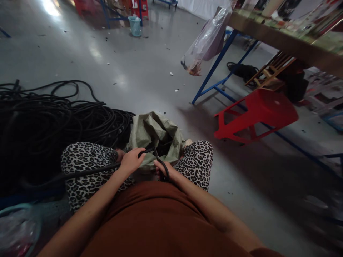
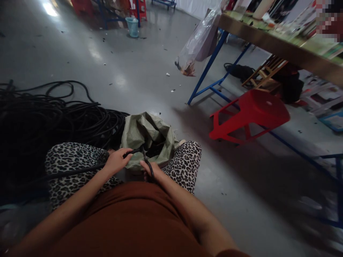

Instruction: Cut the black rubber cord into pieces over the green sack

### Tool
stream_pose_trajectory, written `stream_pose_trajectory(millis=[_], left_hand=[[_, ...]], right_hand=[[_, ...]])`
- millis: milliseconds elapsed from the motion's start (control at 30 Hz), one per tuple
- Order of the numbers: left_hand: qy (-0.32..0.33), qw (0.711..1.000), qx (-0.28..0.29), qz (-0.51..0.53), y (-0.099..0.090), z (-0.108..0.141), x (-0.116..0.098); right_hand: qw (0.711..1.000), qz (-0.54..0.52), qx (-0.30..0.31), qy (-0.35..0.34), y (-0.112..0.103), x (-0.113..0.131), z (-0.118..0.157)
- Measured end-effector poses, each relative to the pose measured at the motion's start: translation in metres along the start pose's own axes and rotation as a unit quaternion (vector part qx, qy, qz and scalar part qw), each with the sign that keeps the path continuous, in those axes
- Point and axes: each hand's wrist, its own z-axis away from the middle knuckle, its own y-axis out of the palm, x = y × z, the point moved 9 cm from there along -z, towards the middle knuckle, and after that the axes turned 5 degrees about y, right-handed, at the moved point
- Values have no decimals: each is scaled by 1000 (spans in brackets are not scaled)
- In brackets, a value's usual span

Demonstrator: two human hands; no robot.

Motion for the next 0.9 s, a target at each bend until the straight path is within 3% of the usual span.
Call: stream_pose_trajectory(millis=[133,367,900], left_hand=[[-3,1000,-21,11,-3,1,1],[-13,998,-40,37,-5,2,3],[-17,998,-8,56,7,8,5]], right_hand=[[999,-14,23,-35,6,7,0],[992,90,38,-75,12,28,21],[981,140,57,-121,18,33,21]])
